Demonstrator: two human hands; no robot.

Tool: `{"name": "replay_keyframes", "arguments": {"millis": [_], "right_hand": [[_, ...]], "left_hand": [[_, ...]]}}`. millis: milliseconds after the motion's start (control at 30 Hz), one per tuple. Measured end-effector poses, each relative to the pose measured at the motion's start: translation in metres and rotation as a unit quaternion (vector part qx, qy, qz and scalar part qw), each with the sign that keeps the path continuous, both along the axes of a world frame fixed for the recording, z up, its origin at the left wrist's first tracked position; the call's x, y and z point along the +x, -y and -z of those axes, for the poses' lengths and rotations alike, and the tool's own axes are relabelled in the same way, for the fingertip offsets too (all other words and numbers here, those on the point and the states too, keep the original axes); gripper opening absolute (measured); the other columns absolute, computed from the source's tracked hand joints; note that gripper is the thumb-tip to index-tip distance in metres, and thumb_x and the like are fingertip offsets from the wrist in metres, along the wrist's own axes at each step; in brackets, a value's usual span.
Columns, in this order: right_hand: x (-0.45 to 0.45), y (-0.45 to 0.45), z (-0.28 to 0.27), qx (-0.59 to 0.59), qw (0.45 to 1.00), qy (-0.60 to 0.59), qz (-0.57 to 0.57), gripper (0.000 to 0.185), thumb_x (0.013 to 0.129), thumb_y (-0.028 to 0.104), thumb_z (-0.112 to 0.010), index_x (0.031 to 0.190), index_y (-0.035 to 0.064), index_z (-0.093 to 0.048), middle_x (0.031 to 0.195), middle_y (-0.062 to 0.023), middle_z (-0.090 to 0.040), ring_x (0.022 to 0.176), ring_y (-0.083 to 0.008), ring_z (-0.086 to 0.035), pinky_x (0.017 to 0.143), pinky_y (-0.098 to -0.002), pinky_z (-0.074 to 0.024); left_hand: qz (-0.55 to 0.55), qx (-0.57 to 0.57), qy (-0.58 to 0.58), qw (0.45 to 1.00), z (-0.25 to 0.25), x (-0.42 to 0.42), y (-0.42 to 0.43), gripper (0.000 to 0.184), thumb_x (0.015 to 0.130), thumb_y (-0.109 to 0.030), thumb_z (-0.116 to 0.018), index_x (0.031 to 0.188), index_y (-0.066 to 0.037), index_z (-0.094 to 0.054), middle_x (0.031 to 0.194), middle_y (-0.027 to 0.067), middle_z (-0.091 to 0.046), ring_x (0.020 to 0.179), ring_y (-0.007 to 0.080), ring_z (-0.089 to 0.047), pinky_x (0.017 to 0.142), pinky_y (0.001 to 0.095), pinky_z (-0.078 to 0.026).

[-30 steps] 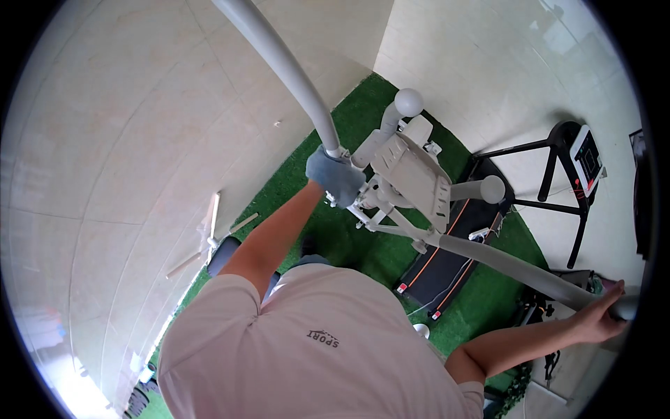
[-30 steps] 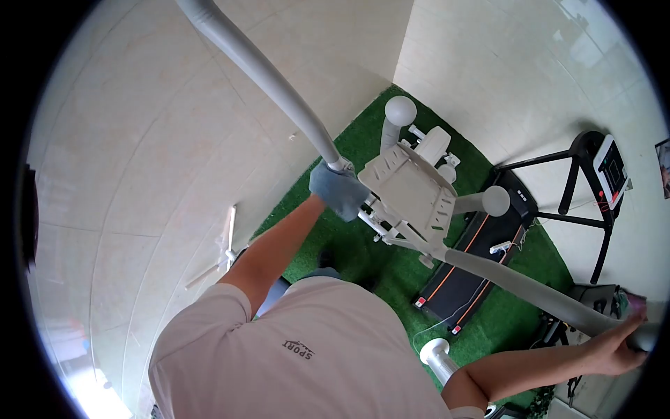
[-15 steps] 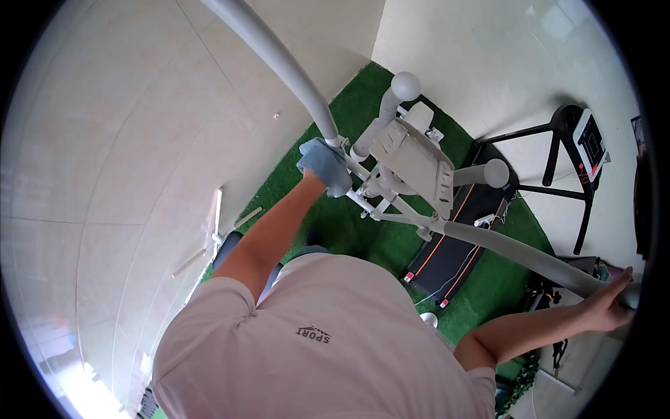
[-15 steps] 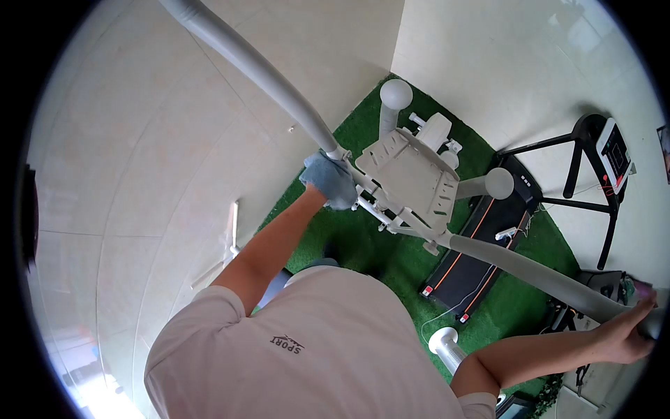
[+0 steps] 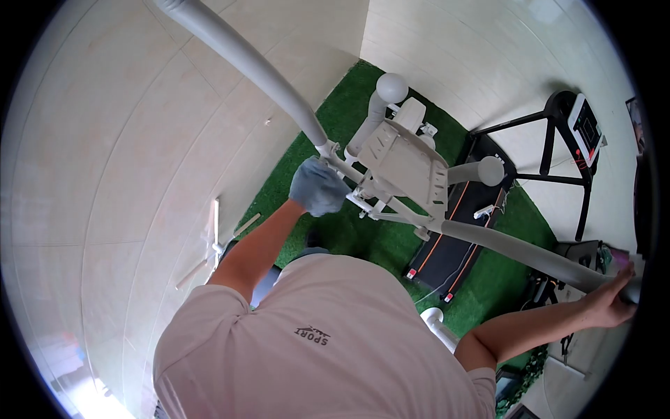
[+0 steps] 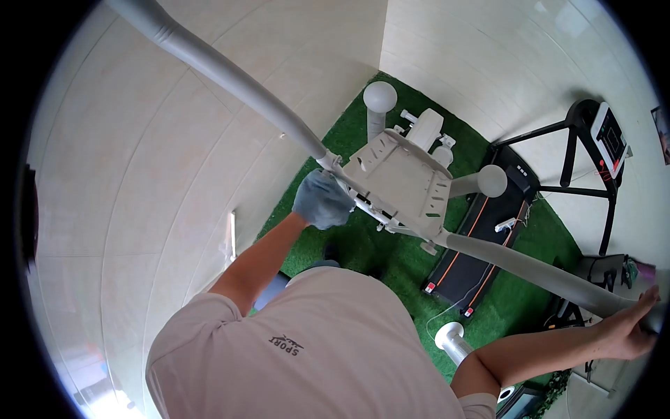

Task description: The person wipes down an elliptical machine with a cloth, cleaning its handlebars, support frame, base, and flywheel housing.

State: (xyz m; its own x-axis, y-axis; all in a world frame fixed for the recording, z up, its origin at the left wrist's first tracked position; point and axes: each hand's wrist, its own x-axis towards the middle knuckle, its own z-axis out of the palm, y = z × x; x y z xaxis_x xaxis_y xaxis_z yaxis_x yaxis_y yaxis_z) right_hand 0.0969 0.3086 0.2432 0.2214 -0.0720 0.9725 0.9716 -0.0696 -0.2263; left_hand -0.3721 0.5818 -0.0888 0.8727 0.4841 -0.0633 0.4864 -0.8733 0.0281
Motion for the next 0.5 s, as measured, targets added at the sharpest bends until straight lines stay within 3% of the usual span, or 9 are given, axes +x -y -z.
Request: {"name": "replay_keyframes", "arguments": {"millis": [67, 100, 233, 267, 300, 333, 400, 433, 500], "right_hand": [[-0.003, 0.000, -0.001, 0.000, 1.000, -0.008, 0.004, 0.045, 0.084, 0.007, -0.078, 0.114, -0.0184, -0.056, 0.104, -0.0260, -0.069, 0.093, -0.0255, -0.070, 0.086, -0.0340, -0.0601], [-0.004, 0.001, -0.003, -0.016, 0.999, -0.017, 0.033, 0.046, 0.084, 0.008, -0.078, 0.114, -0.0181, -0.056, 0.104, -0.0257, -0.069, 0.092, -0.0252, -0.070, 0.085, -0.0336, -0.0602], [-0.012, -0.001, -0.001, -0.015, 0.997, -0.032, 0.062, 0.045, 0.083, 0.009, -0.080, 0.113, -0.0165, -0.057, 0.101, -0.0244, -0.070, 0.091, -0.0238, -0.071, 0.082, -0.0324, -0.0604], [-0.015, -0.001, 0.000, -0.018, 0.997, -0.032, 0.064, 0.045, 0.083, 0.009, -0.080, 0.113, -0.0165, -0.057, 0.101, -0.0244, -0.070, 0.091, -0.0238, -0.071, 0.082, -0.0324, -0.0604], [-0.018, -0.004, 0.000, -0.006, 0.999, -0.024, 0.047, 0.044, 0.083, 0.009, -0.080, 0.111, -0.0159, -0.058, 0.100, -0.0240, -0.070, 0.091, -0.0236, -0.071, 0.082, -0.0325, -0.0605], [-0.020, -0.007, 0.000, 0.008, 0.999, -0.016, 0.029, 0.043, 0.083, 0.009, -0.080, 0.110, -0.0153, -0.059, 0.100, -0.0236, -0.071, 0.091, -0.0234, -0.071, 0.081, -0.0325, -0.0606], [-0.012, -0.004, -0.001, 0.007, 0.999, -0.018, 0.037, 0.041, 0.082, 0.009, -0.080, 0.109, -0.0152, -0.060, 0.100, -0.0237, -0.070, 0.090, -0.0234, -0.071, 0.081, -0.0324, -0.0607], [-0.008, -0.002, -0.001, 0.006, 0.999, -0.022, 0.047, 0.040, 0.082, 0.009, -0.080, 0.107, -0.0150, -0.060, 0.099, -0.0238, -0.070, 0.089, -0.0235, -0.071, 0.080, -0.0323, -0.0609], [-0.002, 0.002, -0.002, -0.001, 0.999, -0.016, 0.047, 0.039, 0.083, 0.009, -0.080, 0.106, -0.0151, -0.061, 0.100, -0.0240, -0.070, 0.088, -0.0235, -0.072, 0.080, -0.0322, -0.0609]], "left_hand": [[-0.208, -0.248, 0.116, 0.939, 0.026, -0.012, 0.000, 0.008, 0.070, -0.016, -0.070, 0.075, -0.017, -0.065, 0.071, 0.0021, -0.060, 0.074, 0.0168, -0.061, 0.073, 0.0309, -0.049], [-0.208, -0.108, 0.351, 0.907, 0.083, -0.011, -0.007, 0.013, 0.071, -0.021, -0.068, 0.084, -0.021, -0.067, 0.083, -0.0025, -0.068, 0.078, 0.0178, -0.063, 0.074, 0.0302, -0.050], [-0.180, 0.098, 0.168, 0.964, 0.085, -0.022, -0.015, 0.017, 0.075, -0.027, -0.069, 0.090, -0.019, -0.068, 0.093, 0.0003, -0.069, 0.083, 0.0182, -0.064, 0.078, 0.0302, -0.050], [-0.265, -0.158, 0.309, 0.900, 0.066, -0.023, -0.018, 0.021, 0.079, -0.023, -0.064, 0.096, -0.012, -0.067, 0.088, 0.0021, -0.065, 0.080, 0.0182, -0.061, 0.078, 0.0307, -0.051], [-0.328, -0.399, 0.420, 0.746, 0.052, -0.024, -0.021, 0.025, 0.082, -0.019, -0.060, 0.102, -0.005, -0.066, 0.083, 0.0039, -0.060, 0.076, 0.0182, -0.058, 0.077, 0.0312, -0.051], [-0.328, -0.400, 0.421, 0.745, 0.052, -0.030, -0.031, 0.025, 0.082, -0.019, -0.060, 0.102, -0.005, -0.066, 0.083, 0.0039, -0.060, 0.076, 0.0182, -0.058, 0.077, 0.0312, -0.051], [-0.188, -0.306, 0.274, 0.892, 0.052, -0.043, -0.056, 0.035, 0.078, -0.036, -0.070, 0.104, -0.012, -0.070, 0.096, 0.0035, -0.070, 0.089, 0.0233, -0.066, 0.086, 0.0317, -0.049], [-0.189, -0.307, 0.274, 0.892, 0.035, -0.040, -0.057, 0.035, 0.078, -0.036, -0.070, 0.104, -0.012, -0.070, 0.096, 0.0035, -0.070, 0.089, 0.0233, -0.066, 0.086, 0.0317, -0.049], [-0.113, -0.141, 0.153, 0.972, -0.007, -0.036, -0.054, 0.035, 0.075, -0.035, -0.074, 0.102, -0.012, -0.072, 0.089, 0.0041, -0.071, 0.090, 0.0211, -0.067, 0.086, 0.0319, -0.049]]}}
